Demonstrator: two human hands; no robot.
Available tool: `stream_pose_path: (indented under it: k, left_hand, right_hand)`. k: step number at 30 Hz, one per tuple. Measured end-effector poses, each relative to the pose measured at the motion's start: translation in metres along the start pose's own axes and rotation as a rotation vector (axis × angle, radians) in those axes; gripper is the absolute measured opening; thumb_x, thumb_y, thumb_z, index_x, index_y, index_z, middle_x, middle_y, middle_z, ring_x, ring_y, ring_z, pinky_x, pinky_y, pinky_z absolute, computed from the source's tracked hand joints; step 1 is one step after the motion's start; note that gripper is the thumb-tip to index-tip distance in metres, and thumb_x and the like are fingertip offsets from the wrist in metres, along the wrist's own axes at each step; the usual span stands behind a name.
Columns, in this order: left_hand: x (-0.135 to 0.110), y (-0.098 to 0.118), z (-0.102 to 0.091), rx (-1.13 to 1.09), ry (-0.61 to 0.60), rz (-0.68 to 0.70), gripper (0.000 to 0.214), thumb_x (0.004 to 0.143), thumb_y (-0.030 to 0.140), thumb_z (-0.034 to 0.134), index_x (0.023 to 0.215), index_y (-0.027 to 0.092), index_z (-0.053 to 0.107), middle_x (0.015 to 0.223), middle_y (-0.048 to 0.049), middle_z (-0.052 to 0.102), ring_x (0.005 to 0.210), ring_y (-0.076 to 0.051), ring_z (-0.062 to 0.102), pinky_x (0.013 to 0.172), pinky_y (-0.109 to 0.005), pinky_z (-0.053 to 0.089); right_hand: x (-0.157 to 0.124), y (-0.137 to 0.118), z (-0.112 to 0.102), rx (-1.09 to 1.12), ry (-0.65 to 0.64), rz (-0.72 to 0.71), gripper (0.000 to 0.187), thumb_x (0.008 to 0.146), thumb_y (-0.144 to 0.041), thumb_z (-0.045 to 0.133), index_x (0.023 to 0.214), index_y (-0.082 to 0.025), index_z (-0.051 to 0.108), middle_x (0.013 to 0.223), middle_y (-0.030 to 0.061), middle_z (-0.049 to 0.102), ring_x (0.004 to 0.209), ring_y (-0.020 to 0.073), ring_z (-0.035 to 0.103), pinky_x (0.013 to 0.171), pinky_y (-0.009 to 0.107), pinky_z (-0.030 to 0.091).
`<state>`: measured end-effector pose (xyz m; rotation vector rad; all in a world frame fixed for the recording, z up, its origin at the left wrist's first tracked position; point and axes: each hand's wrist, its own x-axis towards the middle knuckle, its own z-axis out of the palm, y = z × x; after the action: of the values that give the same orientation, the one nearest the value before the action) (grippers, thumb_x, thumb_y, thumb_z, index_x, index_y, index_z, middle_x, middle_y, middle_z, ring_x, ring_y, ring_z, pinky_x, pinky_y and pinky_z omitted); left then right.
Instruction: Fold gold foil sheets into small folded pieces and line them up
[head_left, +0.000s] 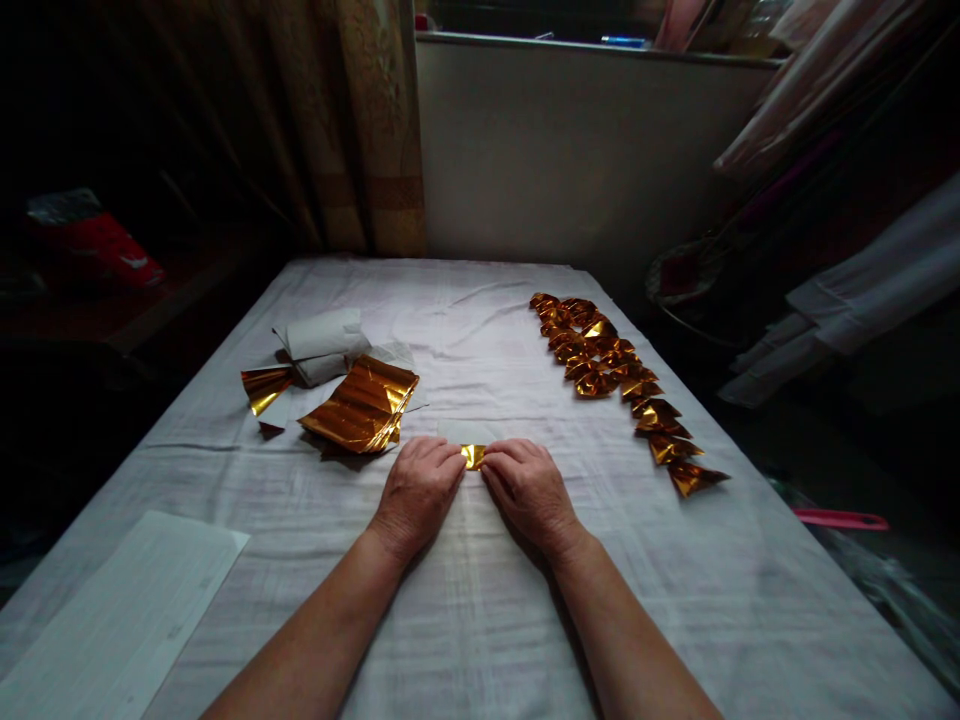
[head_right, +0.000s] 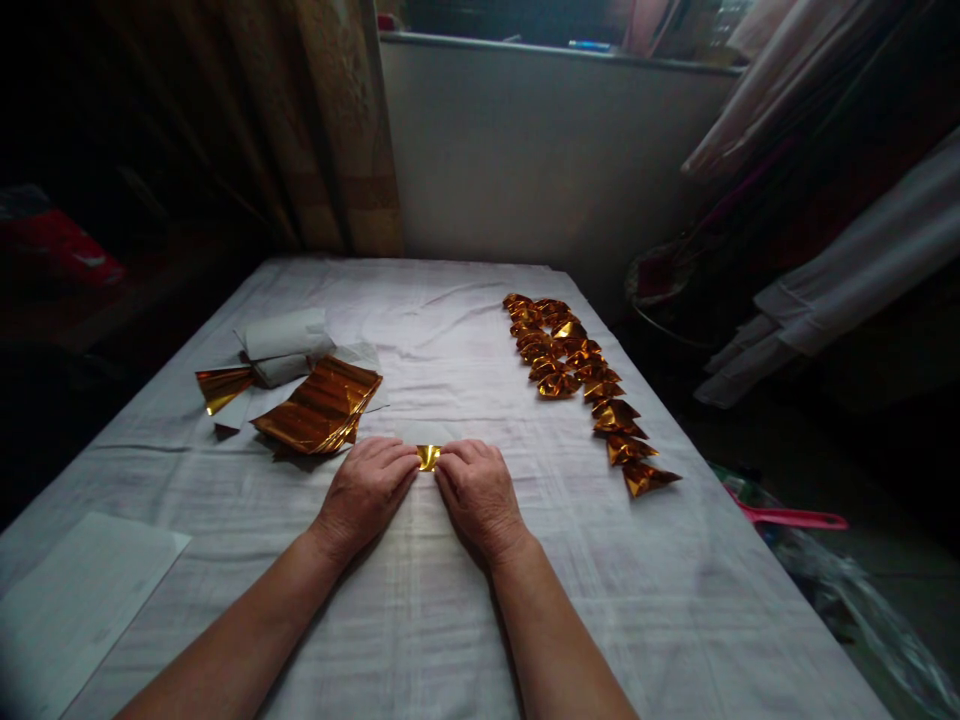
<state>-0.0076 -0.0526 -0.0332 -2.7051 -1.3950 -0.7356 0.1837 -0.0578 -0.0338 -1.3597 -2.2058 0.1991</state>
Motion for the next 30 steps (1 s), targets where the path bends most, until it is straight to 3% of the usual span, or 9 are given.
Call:
stream_pose_path:
  k: [3,7,16,23,30]
  left_hand:
    - [-0.001,0.002,0.000,-0.027,-0.025,-0.014,0.014,0.095,0.022,0.054,0.100,0.020,0.067,0.102,-0.0052,0.072,0.096,-0.021,0.064,0.086,-0.037,0.046]
    - [0.000,0.000,0.000,-0.027,-0.010,-0.028,0.013,0.094,0.026,0.056,0.100,0.021,0.066,0.101,-0.0038,0.073,0.093,-0.020,0.065,0.084,-0.037,0.045]
    - [0.001,-0.007,0.006,0.014,0.053,-0.031,0.019,0.098,0.027,0.050,0.090,0.022,0.066,0.093,-0.0018,0.075,0.085,-0.017,0.066,0.090,-0.036,0.044]
    - [-0.003,-0.003,0.000,-0.033,0.010,0.005,0.015,0.095,0.026,0.053,0.100,0.022,0.067,0.103,-0.0040,0.072,0.096,-0.020,0.064,0.095,-0.040,0.043]
    - [-0.021,0.008,-0.003,-0.022,-0.054,0.006,0.033,0.093,0.031,0.055,0.124,0.025,0.063,0.127,-0.0079,0.063,0.122,-0.027,0.052,0.107,-0.048,0.037]
  right_hand:
    - [0.000,0.002,-0.002,0.052,-0.006,0.019,0.010,0.089,-0.022,0.062,0.094,-0.023,0.070,0.106,0.0046,0.071,0.098,0.0209,0.061,0.088,0.036,0.044]
    - [-0.003,0.006,-0.002,0.063,0.005,0.021,0.019,0.084,-0.025,0.069,0.103,-0.024,0.070,0.112,0.0060,0.070,0.104,0.0232,0.060,0.091,0.039,0.045]
    - [-0.003,0.014,0.005,-0.016,0.079,0.024,0.019,0.090,-0.021,0.061,0.106,-0.024,0.071,0.109,0.0062,0.071,0.099,0.0227,0.062,0.085,0.037,0.046]
    - [-0.006,0.022,0.005,0.004,0.131,-0.005,0.011,0.090,-0.026,0.064,0.092,-0.027,0.075,0.098,0.0038,0.073,0.090,0.0199,0.063,0.081,0.034,0.046]
    - [-0.007,0.007,0.006,0.101,0.054,-0.093,0.011,0.091,-0.031,0.064,0.091,-0.028,0.075,0.097,0.0025,0.073,0.091,0.0183,0.062,0.083,0.033,0.045]
